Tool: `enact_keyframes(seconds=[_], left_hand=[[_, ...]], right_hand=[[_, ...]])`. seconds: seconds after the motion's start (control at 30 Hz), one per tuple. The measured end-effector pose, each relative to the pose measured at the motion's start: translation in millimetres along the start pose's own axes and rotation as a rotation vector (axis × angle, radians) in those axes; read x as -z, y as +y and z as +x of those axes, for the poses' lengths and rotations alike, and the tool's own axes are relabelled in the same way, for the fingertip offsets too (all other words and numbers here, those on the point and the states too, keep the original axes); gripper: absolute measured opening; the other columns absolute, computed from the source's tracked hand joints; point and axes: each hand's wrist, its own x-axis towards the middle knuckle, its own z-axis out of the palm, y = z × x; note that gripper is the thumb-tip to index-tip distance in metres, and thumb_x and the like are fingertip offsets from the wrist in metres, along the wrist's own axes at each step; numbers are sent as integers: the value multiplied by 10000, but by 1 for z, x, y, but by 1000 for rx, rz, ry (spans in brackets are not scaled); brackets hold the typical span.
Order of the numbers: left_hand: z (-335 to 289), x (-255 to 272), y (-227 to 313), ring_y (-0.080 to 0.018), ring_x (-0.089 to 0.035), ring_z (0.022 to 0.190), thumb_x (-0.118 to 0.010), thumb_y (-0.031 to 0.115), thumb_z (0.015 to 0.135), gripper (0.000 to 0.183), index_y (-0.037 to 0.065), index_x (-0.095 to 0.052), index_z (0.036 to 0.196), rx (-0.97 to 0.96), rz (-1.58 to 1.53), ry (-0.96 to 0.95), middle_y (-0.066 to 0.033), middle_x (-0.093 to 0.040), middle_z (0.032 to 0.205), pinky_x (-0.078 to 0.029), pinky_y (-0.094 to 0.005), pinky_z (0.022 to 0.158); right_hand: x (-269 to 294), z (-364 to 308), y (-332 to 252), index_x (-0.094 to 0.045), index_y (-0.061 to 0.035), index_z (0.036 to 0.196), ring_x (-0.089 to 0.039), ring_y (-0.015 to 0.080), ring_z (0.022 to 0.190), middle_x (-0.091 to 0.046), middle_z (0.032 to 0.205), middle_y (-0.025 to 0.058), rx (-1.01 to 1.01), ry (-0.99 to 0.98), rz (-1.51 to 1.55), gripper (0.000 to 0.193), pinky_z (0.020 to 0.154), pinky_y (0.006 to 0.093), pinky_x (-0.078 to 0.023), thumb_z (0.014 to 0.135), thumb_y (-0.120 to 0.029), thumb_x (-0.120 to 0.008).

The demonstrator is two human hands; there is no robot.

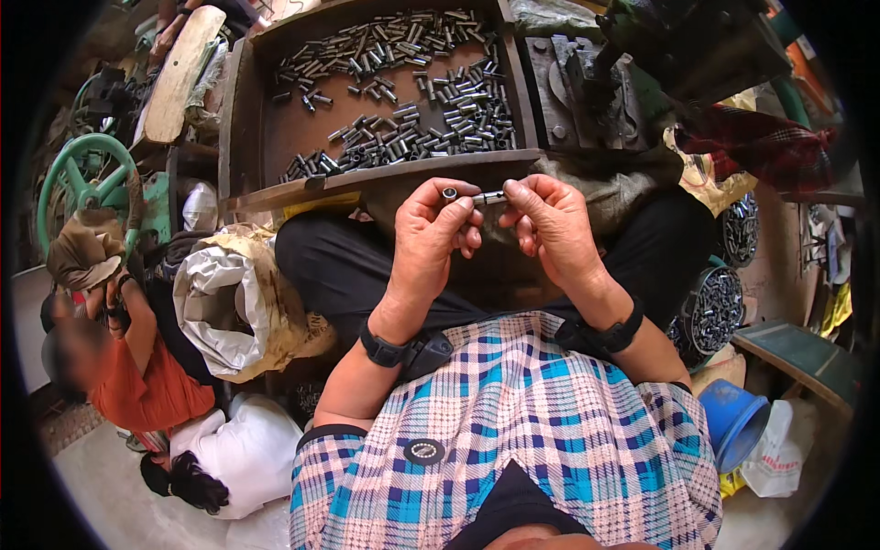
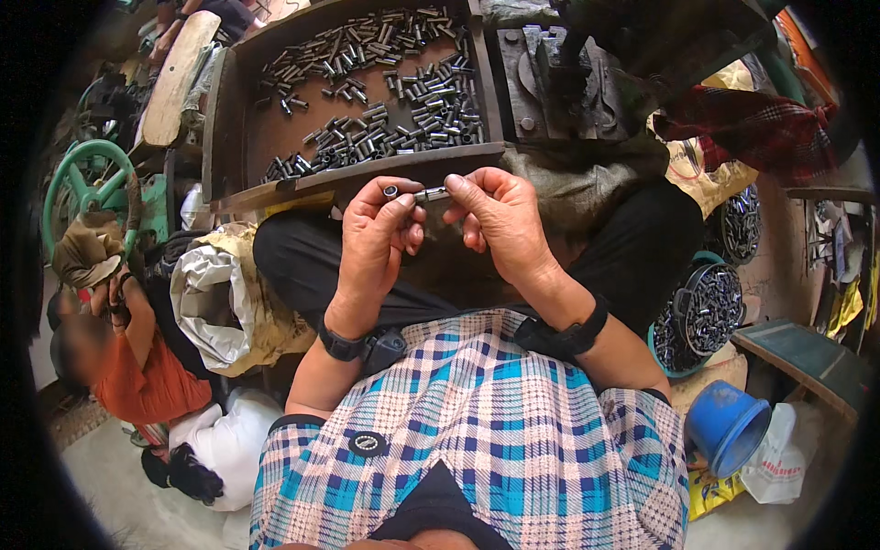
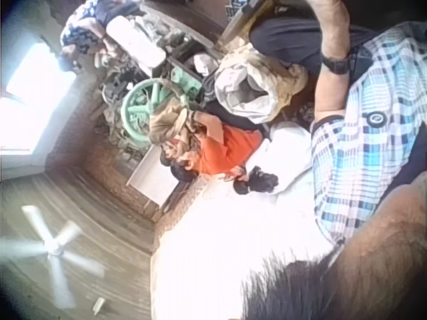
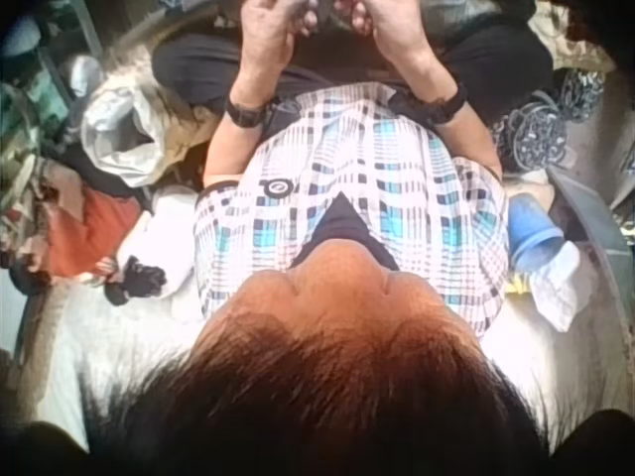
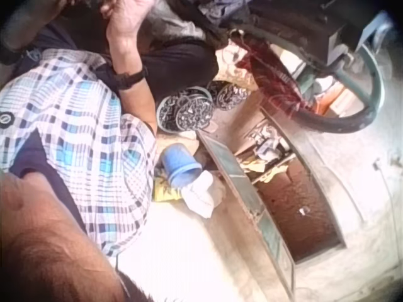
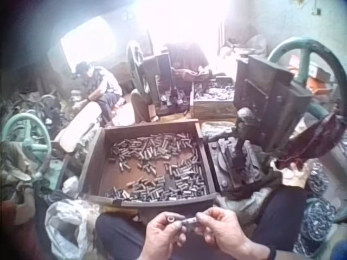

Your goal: Inspecting and sorting small metal parts before processing them with a manual machine.

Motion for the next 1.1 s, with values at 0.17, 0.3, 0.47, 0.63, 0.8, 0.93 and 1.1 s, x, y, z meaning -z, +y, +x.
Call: enact_keyframes(seconds=[0.17, 0.3, 0.47, 0.63, 0.8, 0.93, 1.1], left_hand=[[-12, -8, 1, -75, -592, 617, -574, 103, 890, 163, 0, -567, 1015, -101, 153, -15, -41, -600, 777, -461, -173, 500], [-21, -12, 2, -89, -599, 631, -594, 99, 878, 173, 6, -577, 1023, -143, 267, -27, -52, -615, 788, -462, -185, 519], [-28, -17, -1, -81, -617, 661, -587, 55, 878, 159, -20, -588, 1018, -240, 367, -57, -30, -601, 796, -481, -174, 531], [-29, -25, -2, -104, -620, 666, -600, 41, 868, 183, -27, -589, 1037, -284, 457, -164, -69, -623, 870, -495, -196, 564], [-34, -34, 11, -103, -631, 651, -617, 59, 861, 178, -18, -588, 1020, -78, 559, -301, -50, -633, 787, -508, -205, 537], [-30, -41, 12, -106, -628, 620, -630, 41, 847, 142, -20, -580, 965, -5, 545, -412, -57, -635, 757, -521, -214, 543], [-25, -54, 3, -126, -643, 649, -622, 65, 857, 168, -17, -577, 997, 129, 386, -484, -65, -644, 777, -524, -223, 541]], right_hand=[[-1, -12, -4, -586, -30, 818, -468, 26, 393, -611, 631, 55, -5, 4, 13, 224, 351, 146, -334, 866, -242, -640], [0, -20, -7, -585, -36, 811, -456, 25, 383, -608, 621, 51, 9, 7, 11, 218, 346, 148, -328, 865, -239, -641], [4, -31, -11, -573, -46, 784, -435, 27, 367, -603, 607, 54, -38, -11, 45, 207, 334, 156, -312, 860, -224, -647], [13, -39, -18, -564, -58, 761, -426, 32, 367, -587, 589, 43, -27, -51, 52, 203, 333, 160, -308, 858, -215, -650], [31, -55, -34, -547, -78, 722, -406, 29, 372, -552, 566, 15, -90, -193, -187, 251, 334, 174, -284, 853, -267, -648], [42, -70, -29, -536, -85, 707, -394, 31, 373, -529, 555, -2, -74, -241, -170, 257, 336, 178, -282, 860, -266, -636], [59, -83, -26, -559, -77, 740, -399, 22, 397, -538, 567, -7, -44, -201, -103, 209, 354, 168, -288, 876, -225, -613]])
